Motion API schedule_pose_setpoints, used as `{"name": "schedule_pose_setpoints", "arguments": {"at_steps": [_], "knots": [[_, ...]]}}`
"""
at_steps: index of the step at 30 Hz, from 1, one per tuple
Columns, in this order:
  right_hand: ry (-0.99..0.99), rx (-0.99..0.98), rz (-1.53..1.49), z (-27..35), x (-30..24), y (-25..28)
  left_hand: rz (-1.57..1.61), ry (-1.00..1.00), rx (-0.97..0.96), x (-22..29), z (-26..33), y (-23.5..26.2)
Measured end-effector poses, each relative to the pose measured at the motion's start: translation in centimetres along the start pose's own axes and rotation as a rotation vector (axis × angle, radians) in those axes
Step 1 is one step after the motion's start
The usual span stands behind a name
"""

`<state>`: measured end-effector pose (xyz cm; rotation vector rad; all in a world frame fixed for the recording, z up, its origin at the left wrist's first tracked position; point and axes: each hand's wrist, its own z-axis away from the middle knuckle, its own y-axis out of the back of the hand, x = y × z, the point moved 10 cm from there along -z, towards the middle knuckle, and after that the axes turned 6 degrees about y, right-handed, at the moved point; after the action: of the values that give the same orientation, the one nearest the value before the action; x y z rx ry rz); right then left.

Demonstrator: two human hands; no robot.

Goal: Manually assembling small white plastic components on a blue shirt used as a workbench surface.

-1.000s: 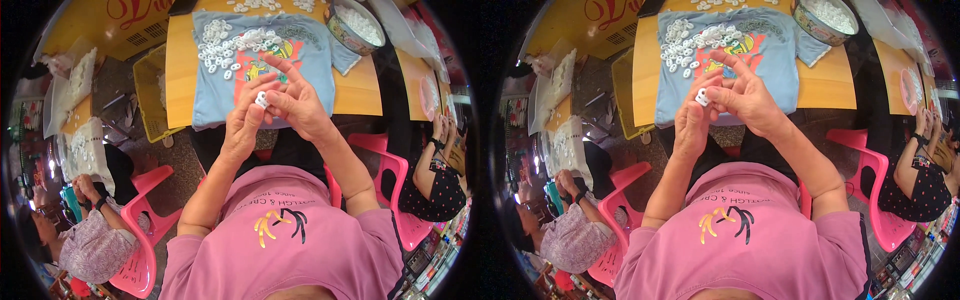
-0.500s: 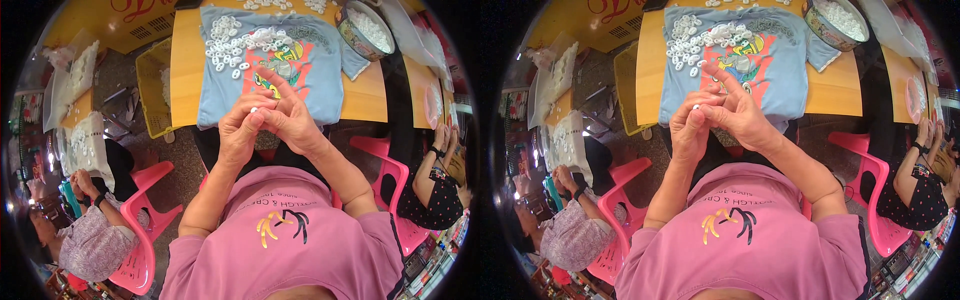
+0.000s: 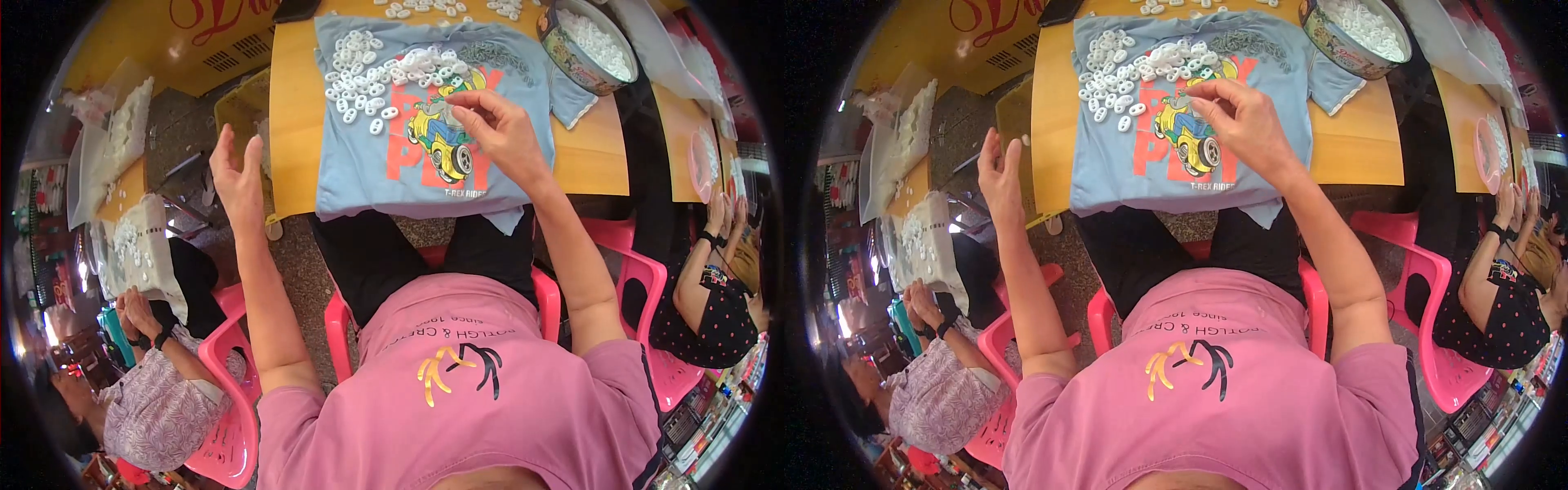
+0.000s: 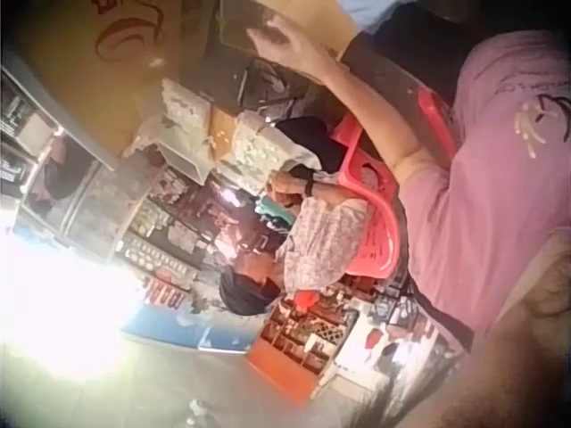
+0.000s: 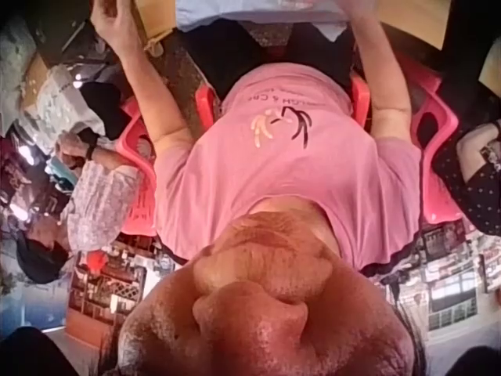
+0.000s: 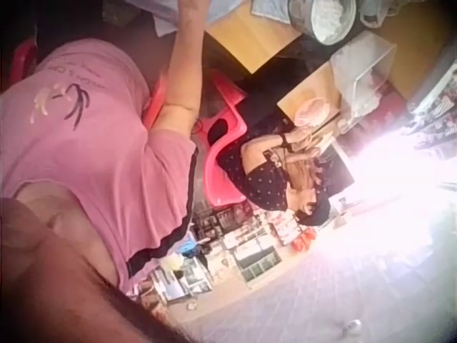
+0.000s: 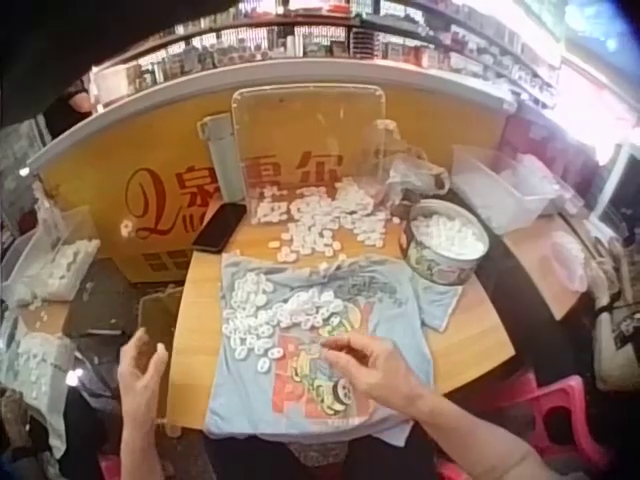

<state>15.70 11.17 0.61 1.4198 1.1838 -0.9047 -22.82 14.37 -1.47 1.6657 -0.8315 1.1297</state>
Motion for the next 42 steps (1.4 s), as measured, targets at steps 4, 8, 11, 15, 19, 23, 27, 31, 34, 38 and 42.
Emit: {"name": "schedule_pose_setpoints", "arguments": {"at_steps": [4,8,11,15,19,23,27,31,34,38,42], "knots": [[0.082,0.008,0.333,-1.6,-0.4,0.1,0.000,-0.106,-0.014,2.6,1.9,-1.7],[0.448,0.007,0.639,-3.4,-2.8,-2.6,-0.008,-0.255,-0.068,7.4,6.0,-5.7],[0.570,0.007,0.768,-4.5,-4.3,-4.7,0.117,-0.216,-0.163,8.6,8.8,-8.8],[0.586,0.021,0.886,-5.7,-3.5,-5.0,0.165,-0.228,-0.297,9.3,10.9,-12.0],[0.552,0.030,0.901,-5.5,-3.0,-4.7,0.239,-0.183,-0.310,8.2,11.2,-12.8],[0.536,-0.005,0.879,-4.9,-3.2,-4.4,0.249,-0.145,-0.309,7.1,11.0,-12.8],[0.529,-0.022,0.814,-4.7,-3.6,-3.8,0.239,-0.144,-0.308,6.8,11.0,-12.8],[0.548,-0.035,0.807,-5.0,-3.4,-4.1,0.232,-0.144,-0.304,6.6,10.9,-12.8],[0.536,-0.078,0.828,-5.2,-3.0,-4.9,0.215,-0.158,-0.317,7.0,11.1,-12.9],[0.502,-0.090,0.891,-6.1,-2.8,-5.3,0.171,-0.207,-0.327,7.8,11.2,-13.0],[0.593,-0.093,0.968,-6.4,-3.1,-6.1,0.242,-0.159,-0.335,6.9,10.7,-13.0]]}}
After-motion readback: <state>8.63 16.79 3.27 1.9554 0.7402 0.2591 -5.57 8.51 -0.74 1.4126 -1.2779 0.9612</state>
